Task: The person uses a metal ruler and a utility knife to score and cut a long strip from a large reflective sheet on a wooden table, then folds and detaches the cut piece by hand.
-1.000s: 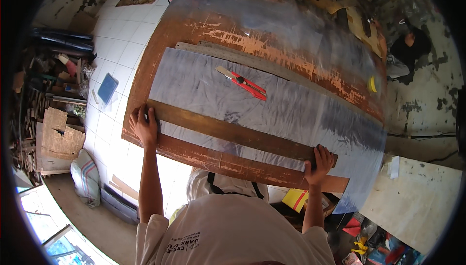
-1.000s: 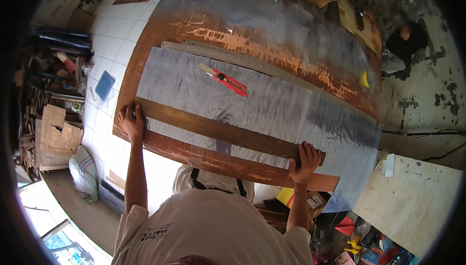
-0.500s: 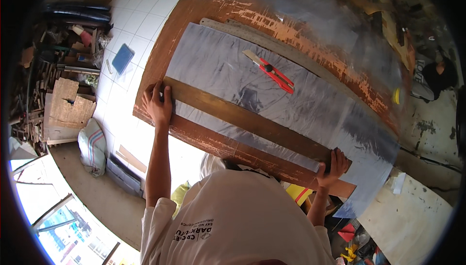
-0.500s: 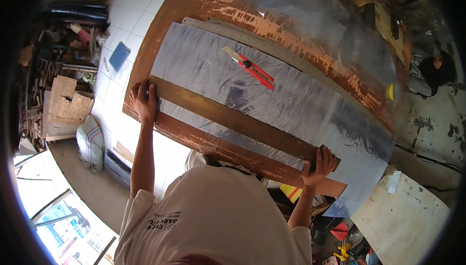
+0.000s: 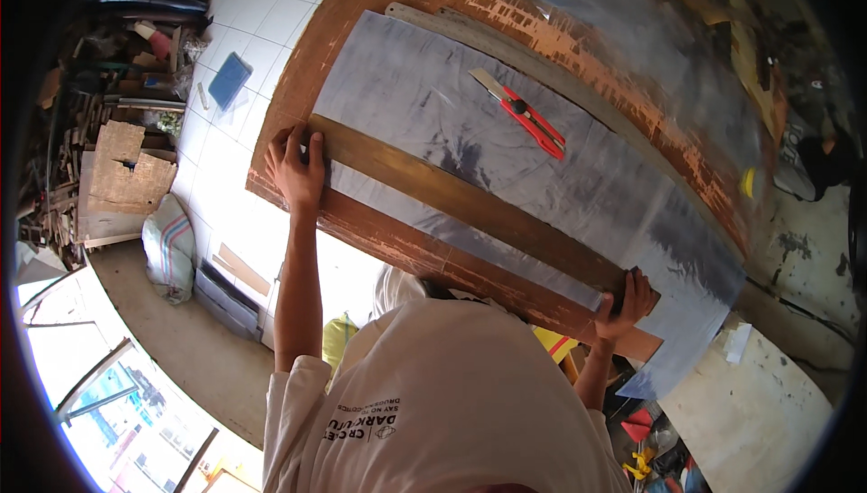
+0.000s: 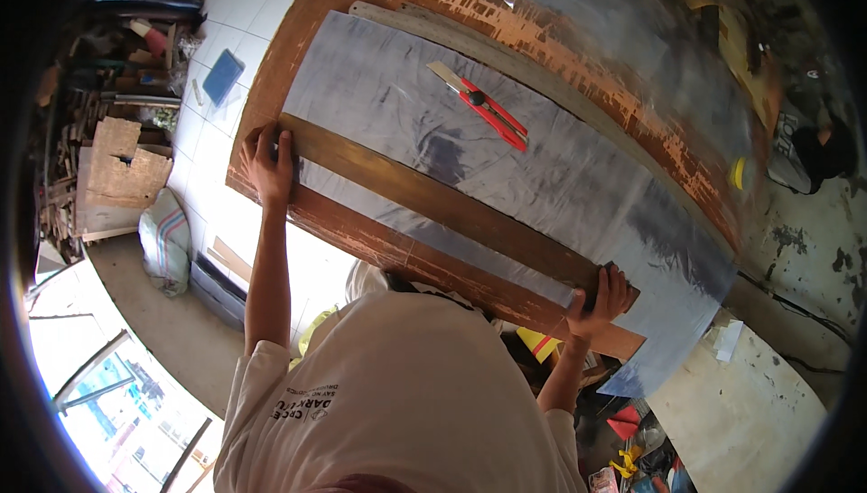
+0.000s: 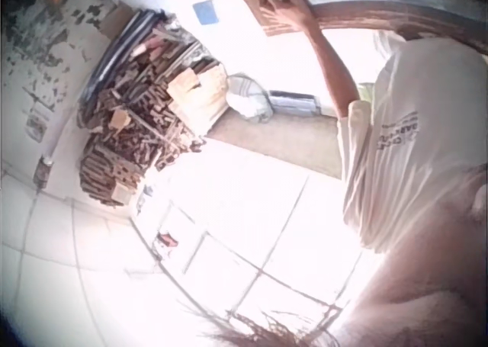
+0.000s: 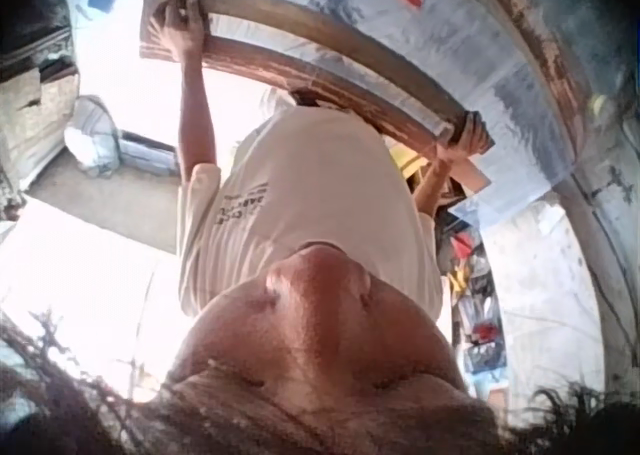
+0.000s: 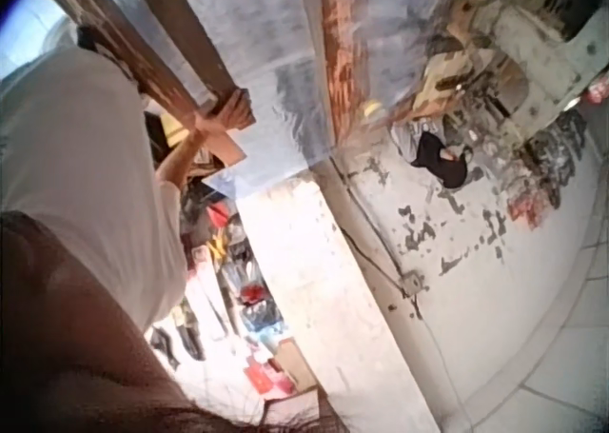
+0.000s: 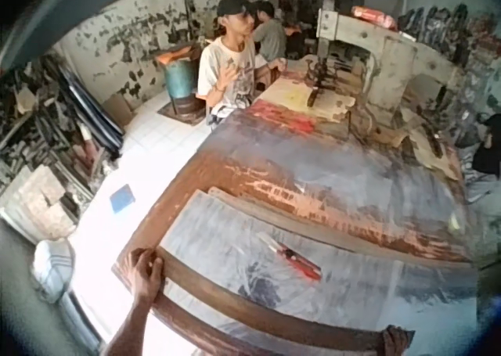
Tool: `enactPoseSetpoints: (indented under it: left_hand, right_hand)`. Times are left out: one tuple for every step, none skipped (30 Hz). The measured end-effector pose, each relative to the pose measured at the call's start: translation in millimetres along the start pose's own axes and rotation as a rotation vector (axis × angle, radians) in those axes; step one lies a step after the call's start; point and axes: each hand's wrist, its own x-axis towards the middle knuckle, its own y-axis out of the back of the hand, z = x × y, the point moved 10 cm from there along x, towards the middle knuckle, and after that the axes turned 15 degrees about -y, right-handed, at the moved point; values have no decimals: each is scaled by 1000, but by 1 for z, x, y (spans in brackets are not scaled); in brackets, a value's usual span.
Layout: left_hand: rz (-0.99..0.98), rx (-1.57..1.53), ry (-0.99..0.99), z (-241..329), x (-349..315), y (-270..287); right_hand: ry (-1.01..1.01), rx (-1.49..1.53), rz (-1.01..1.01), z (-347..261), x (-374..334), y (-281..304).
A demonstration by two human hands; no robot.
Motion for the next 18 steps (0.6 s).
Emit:
enactPoseSetpoints:
  left_hand:
    - [-1, 7, 6, -1, 0, 0]
    - [14, -2, -16, -1, 1, -2]
    - [35, -11, -47, 1, 3, -2]
    - [35, -9, -46, 0, 3, -4]
    - [30, -10, -42, -1, 3, -3]
    - [55, -11, -80, 2, 4, -2]
    - [84, -11, -109, 1, 4, 0]
    - [103, 4, -141, 2, 5, 1]
    - [99, 12, -140, -1, 5, -1]
    - [106, 1, -161, -4, 5, -4]
    - [115, -6, -181, -7, 5, -3]
    - [112, 9, -195, -10, 4, -4]
    - [113, 30, -210, -11, 4, -3]
    - [101, 17, -195, -13, 4, -5]
    - [91, 22, -191, -13, 5, -7]
    - [78, 35, -191, -13, 5, -9]
    - [67, 55, -189, -11, 6, -9]
    - [64, 49, -198, -8, 6, -9]
  right_hand:
    - [-5, 7, 0, 0, 0, -1]
    - [-17, 7, 3, 2, -1, -1]
    - [-32, -18, 4, 4, -3, -1]
    - [-58, 2, -6, 6, -4, -3]
    - [-84, 18, -18, 8, -4, -2]
    - [-86, 29, -15, 9, -6, -2]
    - [-80, 43, -14, 9, -4, -4]
    - [-90, 56, -22, 10, -4, -4]
    - [-107, 51, -28, 10, -3, -4]
    - [-110, 40, -28, 10, -2, -4]
    - [-114, 35, -29, 9, -1, -4]
    - [-127, 40, -27, 10, 0, -4]
    - [-139, 51, -26, 11, -1, -5]
    - [-159, 55, -29, 14, -2, -6]
    - [-176, 41, -23, 17, -3, -5]
    - [-175, 30, -18, 18, -3, -4]
    - [-171, 24, -15, 18, -4, -5]
    - [-177, 29, -16, 19, -4, -4]
